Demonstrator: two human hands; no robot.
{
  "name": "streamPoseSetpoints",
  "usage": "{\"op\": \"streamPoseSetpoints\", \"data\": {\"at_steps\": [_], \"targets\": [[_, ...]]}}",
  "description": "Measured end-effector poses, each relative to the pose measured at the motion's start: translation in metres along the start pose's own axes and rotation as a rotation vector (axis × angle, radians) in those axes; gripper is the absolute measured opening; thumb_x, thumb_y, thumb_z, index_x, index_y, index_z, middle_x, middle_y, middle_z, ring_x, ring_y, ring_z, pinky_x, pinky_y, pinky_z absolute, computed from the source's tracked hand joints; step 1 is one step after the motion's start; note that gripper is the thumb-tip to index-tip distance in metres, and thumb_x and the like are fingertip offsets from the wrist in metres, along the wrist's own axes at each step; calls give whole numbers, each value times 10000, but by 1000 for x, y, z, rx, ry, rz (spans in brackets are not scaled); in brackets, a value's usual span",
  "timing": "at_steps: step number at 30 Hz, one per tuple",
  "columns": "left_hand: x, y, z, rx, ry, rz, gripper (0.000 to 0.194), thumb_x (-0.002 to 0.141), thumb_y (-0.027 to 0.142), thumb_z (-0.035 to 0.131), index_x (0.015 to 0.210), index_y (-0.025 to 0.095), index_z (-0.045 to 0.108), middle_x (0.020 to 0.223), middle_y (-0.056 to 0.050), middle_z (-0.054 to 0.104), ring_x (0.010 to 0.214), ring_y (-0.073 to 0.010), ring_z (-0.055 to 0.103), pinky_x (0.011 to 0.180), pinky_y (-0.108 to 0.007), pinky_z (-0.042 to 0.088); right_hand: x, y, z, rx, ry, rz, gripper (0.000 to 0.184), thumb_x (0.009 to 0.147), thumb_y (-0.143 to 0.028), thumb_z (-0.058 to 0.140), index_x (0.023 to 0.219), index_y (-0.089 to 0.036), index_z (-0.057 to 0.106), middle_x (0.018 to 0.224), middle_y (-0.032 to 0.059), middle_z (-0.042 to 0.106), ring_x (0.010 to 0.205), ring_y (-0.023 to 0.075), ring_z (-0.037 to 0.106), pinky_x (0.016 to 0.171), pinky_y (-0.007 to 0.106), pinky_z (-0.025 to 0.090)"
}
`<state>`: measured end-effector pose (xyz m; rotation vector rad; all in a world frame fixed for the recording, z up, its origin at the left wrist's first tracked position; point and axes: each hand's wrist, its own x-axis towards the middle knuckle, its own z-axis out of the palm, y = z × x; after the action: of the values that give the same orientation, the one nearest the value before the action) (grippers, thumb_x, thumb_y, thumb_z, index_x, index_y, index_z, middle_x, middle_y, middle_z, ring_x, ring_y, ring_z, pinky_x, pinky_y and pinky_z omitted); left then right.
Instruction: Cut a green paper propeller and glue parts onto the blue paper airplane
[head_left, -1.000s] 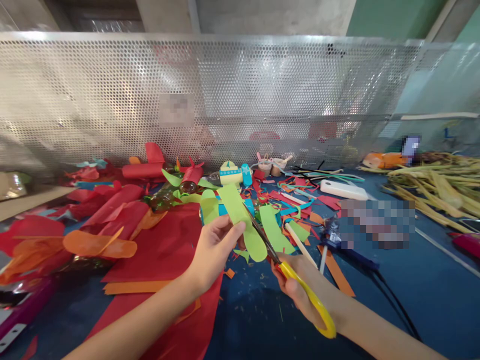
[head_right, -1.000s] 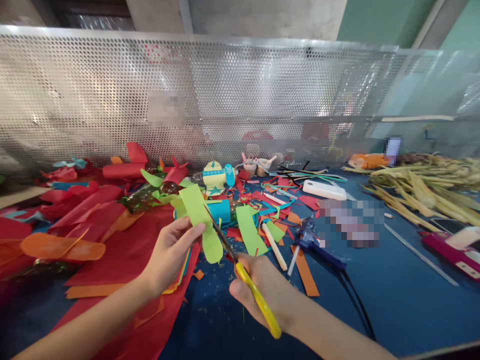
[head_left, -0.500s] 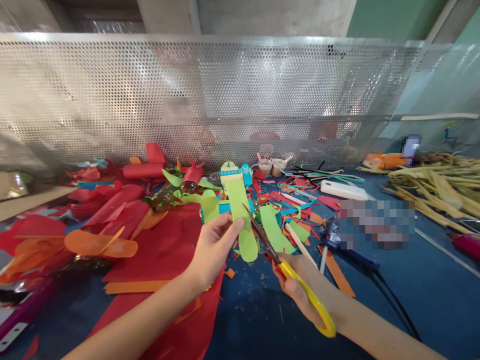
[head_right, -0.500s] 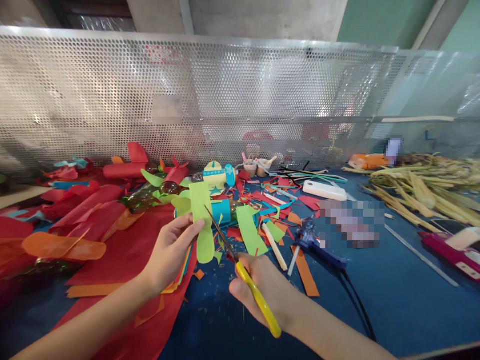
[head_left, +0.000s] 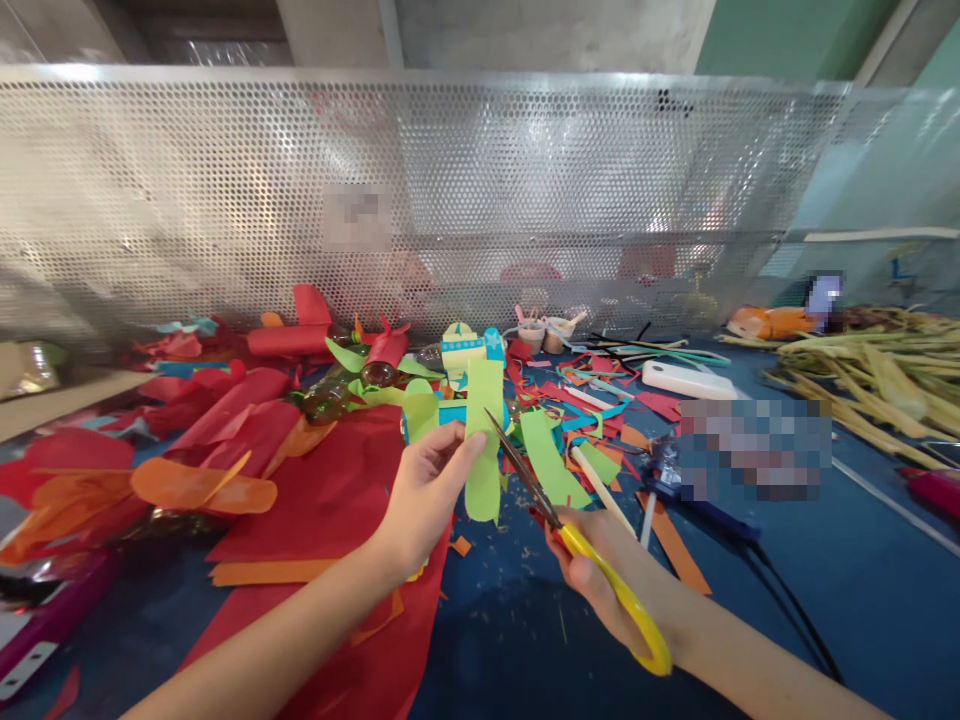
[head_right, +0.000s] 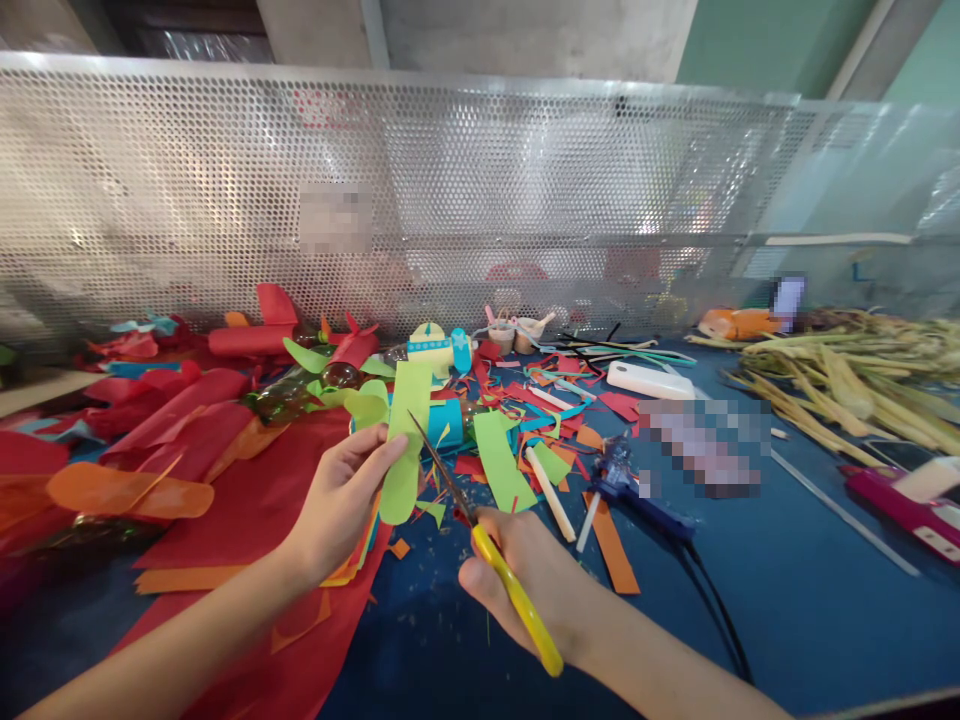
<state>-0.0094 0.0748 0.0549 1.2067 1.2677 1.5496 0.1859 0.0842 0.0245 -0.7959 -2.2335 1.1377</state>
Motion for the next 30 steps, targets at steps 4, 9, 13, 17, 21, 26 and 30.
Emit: {"op": "streamPoseSetpoints", "data": {"at_steps": [4, 9, 13, 17, 21, 26, 30], "targets": [[0, 0, 0, -4, -10, -20, 279, 765, 411, 631, 649, 177, 533, 577, 39, 500, 511, -97, 460, 487, -218, 383, 0, 1, 1, -8, 0, -2, 629, 785, -790, 195, 655, -194, 344, 578, -30, 344, 503, 94, 298, 468, 253, 219], [0, 1, 0, -8, -13, -35, 285, 749, 423, 641, 653, 179, 530, 579, 32, 531, 503, -103, 481, 478, -221, 390, 0, 0, 0, -2, -10, 10, 627, 780, -795, 200, 664, -195, 340, 576, -35, 336, 510, 96, 291, 470, 254, 214], [0, 2, 0, -9, -8, -40, 293, 745, 436, 642, 655, 180, 532, 563, 33, 535, 481, -101, 478, 454, -217, 379, -1, -1, -1, -12, -5, 0, 639, 773, -803, 177, 656, -196, 337, 568, -35, 330, 507, 99, 291, 468, 253, 211], [0, 1, 1, -15, 2, -38, 290, 740, 431, 648, 656, 177, 536, 565, 28, 543, 489, -108, 492, 458, -222, 388, -1, -1, -1, -8, -2, 3, 633, 770, -804, 198, 653, -197, 333, 565, -36, 329, 501, 97, 287, 465, 252, 208], [0, 0, 1, -21, 4, -33, 290, 738, 429, 651, 653, 175, 540, 572, 29, 538, 498, -107, 492, 472, -223, 395, 0, -2, -1, 7, -7, 13, 641, 760, -814, 203, 655, -195, 335, 567, -38, 325, 505, 96, 284, 465, 249, 209], [1, 2, 0, -17, -1, -23, 283, 732, 423, 656, 655, 172, 550, 584, 27, 524, 508, -103, 479, 481, -216, 393, -1, 0, 0, -16, -2, 11, 630, 776, -798, 203, 653, -195, 337, 567, -40, 328, 500, 93, 290, 463, 248, 210], [3, 3, 0, -18, 20, 2, 277, 707, 427, 678, 684, 176, 562, 602, 28, 522, 545, -112, 486, 537, -227, 421, -1, 3, 0, -29, -7, 8, 625, 783, -790, 195, 663, -195, 348, 567, -39, 338, 491, 91, 289, 453, 245, 217]]}}
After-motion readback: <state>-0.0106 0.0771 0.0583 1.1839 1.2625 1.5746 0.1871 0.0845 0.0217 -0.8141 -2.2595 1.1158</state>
